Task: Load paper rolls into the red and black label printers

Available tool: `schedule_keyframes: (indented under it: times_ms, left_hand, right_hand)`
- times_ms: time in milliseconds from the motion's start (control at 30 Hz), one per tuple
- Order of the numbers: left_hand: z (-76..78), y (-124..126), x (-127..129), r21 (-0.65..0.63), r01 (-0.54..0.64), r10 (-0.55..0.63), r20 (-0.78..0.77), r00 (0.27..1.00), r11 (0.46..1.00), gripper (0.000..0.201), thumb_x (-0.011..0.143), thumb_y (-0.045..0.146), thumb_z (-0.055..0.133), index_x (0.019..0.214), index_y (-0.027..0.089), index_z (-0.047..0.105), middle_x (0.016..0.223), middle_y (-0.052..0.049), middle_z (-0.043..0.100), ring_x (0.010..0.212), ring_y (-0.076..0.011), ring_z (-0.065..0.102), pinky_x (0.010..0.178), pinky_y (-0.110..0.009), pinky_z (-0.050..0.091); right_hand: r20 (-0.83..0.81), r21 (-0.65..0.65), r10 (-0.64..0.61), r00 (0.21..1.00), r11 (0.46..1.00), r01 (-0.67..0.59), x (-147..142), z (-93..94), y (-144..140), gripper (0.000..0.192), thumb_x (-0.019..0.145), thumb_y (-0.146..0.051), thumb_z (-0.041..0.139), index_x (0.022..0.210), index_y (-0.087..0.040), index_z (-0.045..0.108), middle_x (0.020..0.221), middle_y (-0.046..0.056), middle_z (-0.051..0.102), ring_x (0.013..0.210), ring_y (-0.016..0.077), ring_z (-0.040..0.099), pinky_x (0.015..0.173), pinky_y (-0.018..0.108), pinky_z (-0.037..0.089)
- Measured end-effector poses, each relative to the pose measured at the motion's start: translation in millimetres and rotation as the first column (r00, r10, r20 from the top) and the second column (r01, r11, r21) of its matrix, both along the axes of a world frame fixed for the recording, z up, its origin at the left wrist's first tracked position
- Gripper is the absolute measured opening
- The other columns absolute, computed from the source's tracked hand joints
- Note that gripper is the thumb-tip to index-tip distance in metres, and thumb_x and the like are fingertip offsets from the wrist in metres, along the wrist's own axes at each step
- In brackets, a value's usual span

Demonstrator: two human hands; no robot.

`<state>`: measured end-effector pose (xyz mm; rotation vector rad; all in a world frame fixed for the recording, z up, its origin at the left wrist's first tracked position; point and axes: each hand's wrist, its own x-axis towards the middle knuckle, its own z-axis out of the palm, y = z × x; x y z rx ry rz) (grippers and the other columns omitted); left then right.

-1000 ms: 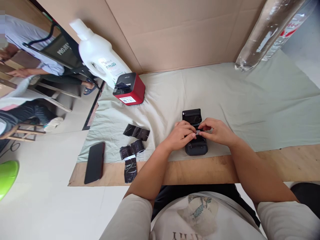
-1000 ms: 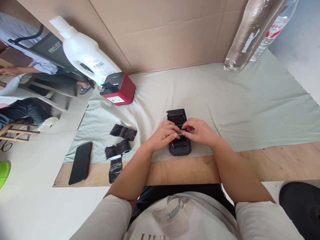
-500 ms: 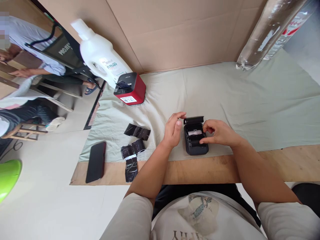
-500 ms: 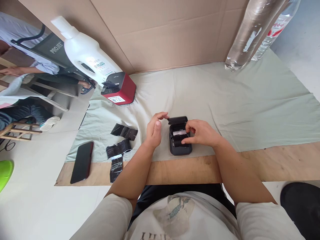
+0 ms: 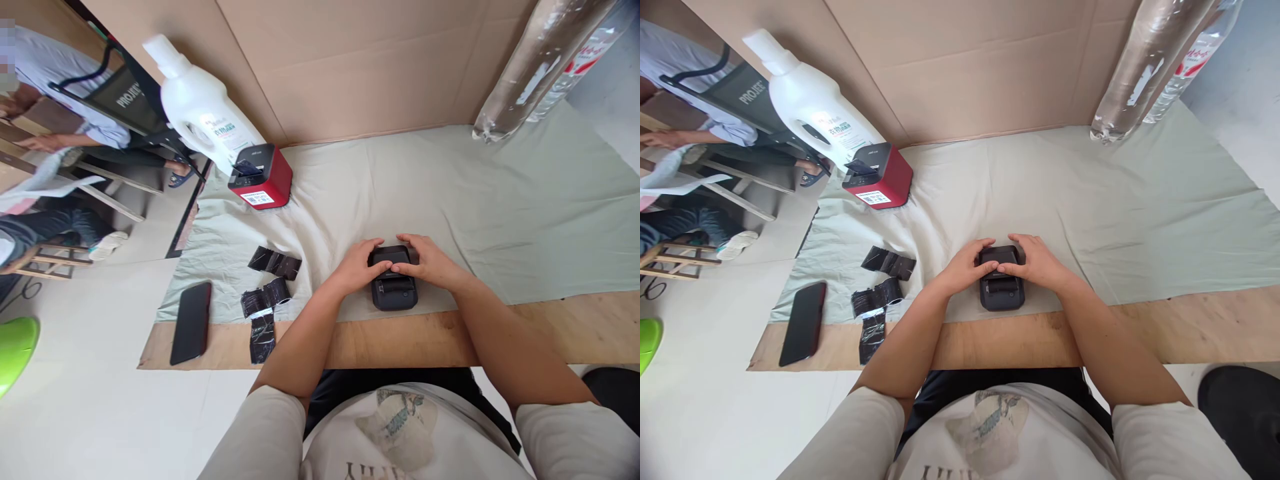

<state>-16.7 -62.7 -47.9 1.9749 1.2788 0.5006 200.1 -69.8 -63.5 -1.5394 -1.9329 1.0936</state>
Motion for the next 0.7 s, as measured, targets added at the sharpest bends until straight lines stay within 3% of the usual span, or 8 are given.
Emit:
schedule_keyframes:
  times_ms: [133,267,467,600,700]
  left_hand:
    - [6.8,1,-2,-0.140,0.002,-0.011,-0.068,0.998,0.990,0.059,0.086,0.049,0.062,0.135,0.017,0.055,0.142,-0.014,0.056,0.135,-0.0313,0.047,0.113,-0.047,0.038]
    - [8.7,1,-6,-0.190,0.028,-0.009,0.101,0.995,0.981,0.057,0.078,0.041,0.072,0.128,0.019,0.057,0.131,-0.013,0.061,0.117,-0.0277,0.060,0.100,-0.045,0.049]
    - [9.4,-1,-11,-0.200,0.071,-0.017,0.258,0.966,0.977,0.071,0.068,0.032,0.082,0.132,0.021,0.053,0.114,-0.009,0.060,0.104,-0.0228,0.061,0.094,-0.043,0.051]
    - [10.2,-1,-10,-0.240,0.077,-0.005,0.288,0.958,0.968,0.075,0.064,0.032,0.085,0.131,0.021,0.054,0.132,-0.013,0.054,0.118,-0.0278,0.057,0.100,-0.046,0.049]
    - [10.8,0,-10,-0.346,0.157,-0.042,0.319,0.947,0.925,0.081,0.061,0.035,0.088,0.132,0.021,0.052,0.133,-0.014,0.056,0.119,-0.0299,0.058,0.099,-0.047,0.050]
  right_hand:
    - [0.004,-0.078,-0.010,1.000,0.997,0.010,2,1.7,0,0.081,0.073,-0.061,0.072,0.142,-0.023,0.050,0.140,0.015,0.056,0.131,0.0347,0.049,0.107,0.054,0.044]
    - [-0.069,-0.136,-0.008,0.998,0.991,-0.002,1,5.4,-1,0.084,0.070,-0.060,0.076,0.141,-0.023,0.050,0.140,0.015,0.056,0.120,0.0319,0.060,0.102,0.051,0.049]
    - [-0.090,-0.194,0.019,0.996,0.980,-0.037,2,9.7,-3,0.075,0.070,-0.055,0.080,0.133,-0.024,0.053,0.116,0.011,0.070,0.099,0.0269,0.069,0.086,0.044,0.056]
    - [-0.188,-0.238,0.019,0.982,0.969,-0.064,2,13.6,-5,0.065,0.067,-0.048,0.083,0.120,-0.024,0.054,0.108,0.008,0.070,0.096,0.0253,0.069,0.081,0.041,0.057]
    - [-0.295,-0.258,0.053,0.954,0.957,-0.133,1,15.9,-7,0.068,0.066,-0.045,0.084,0.121,-0.026,0.051,0.112,0.007,0.068,0.098,0.0246,0.068,0.079,0.039,0.058]
